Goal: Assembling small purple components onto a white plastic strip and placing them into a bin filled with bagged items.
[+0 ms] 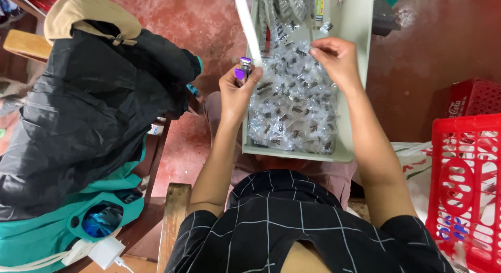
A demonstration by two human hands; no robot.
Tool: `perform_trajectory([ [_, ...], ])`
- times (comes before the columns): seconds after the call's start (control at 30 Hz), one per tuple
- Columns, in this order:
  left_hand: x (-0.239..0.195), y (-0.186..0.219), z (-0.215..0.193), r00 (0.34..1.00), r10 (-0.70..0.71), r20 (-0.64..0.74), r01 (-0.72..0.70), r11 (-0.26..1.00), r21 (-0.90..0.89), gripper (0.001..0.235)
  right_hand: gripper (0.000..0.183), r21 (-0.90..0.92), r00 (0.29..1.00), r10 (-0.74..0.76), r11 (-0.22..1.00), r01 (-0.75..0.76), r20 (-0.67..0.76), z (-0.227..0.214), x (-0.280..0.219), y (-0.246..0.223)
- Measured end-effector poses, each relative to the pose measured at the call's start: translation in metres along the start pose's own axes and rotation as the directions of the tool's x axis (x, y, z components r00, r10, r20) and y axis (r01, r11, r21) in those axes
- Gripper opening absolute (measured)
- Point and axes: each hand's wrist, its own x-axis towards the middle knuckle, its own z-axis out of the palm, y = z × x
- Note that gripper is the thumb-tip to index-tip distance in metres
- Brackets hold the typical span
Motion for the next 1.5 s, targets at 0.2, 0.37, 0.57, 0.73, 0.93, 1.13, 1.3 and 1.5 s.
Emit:
perform_trajectory([
  [0.2, -0.032, 0.080, 0.038, 0.907, 0.225, 0.355, -0.227, 0.973, -0.035, 0.012, 0.012, -0.036, 0.979, -0.191, 0.980, 0.194, 0.071, -0.020, -0.034, -0.050],
  [0.37, -0.030, 0.068, 0.060, 0.832, 0.238, 0.501, -0.352, 0.925, 0.144, 0.012, 0.009, -0.004, 0.955, -0.274, 0.961, 0.277, 0.114, -0.023, -0.051, -0.058],
  [0.57, -0.030, 0.067, 0.075, 0.852, 0.219, 0.475, -0.363, 0.902, 0.236, 0.013, 0.008, -0.002, 0.948, -0.320, 0.948, 0.320, -0.001, -0.039, -0.058, -0.057],
  [0.73, -0.027, 0.073, 0.076, 0.918, 0.052, 0.393, -0.159, 0.957, 0.243, 0.012, 0.011, -0.039, 0.955, -0.287, 0.958, 0.285, -0.071, -0.069, -0.076, -0.068],
  [0.93, -0.030, 0.073, 0.085, 0.859, -0.001, 0.513, -0.116, 0.974, 0.196, 0.014, 0.010, 0.097, 0.919, -0.367, 0.929, 0.356, 0.143, -0.057, -0.087, -0.061],
  [1.13, -0.035, 0.079, 0.092, 0.820, -0.009, 0.572, -0.103, 0.981, 0.163, 0.023, 0.009, 0.277, 0.975, -0.217, 0.935, 0.223, -0.052, -0.040, -0.084, -0.053],
  [1.3, -0.048, 0.102, 0.097, 0.828, 0.028, 0.560, -0.156, 0.971, 0.182, 0.025, 0.035, 0.456, 0.997, -0.071, 0.888, 0.051, 0.027, -0.034, -0.088, -0.063],
  [1.5, -0.028, 0.078, 0.087, 0.828, 0.115, 0.549, -0.239, 0.958, 0.160, 0.028, 0.030, 0.360, 0.993, -0.037, 0.933, -0.006, 0.112, -0.033, -0.096, -0.061],
])
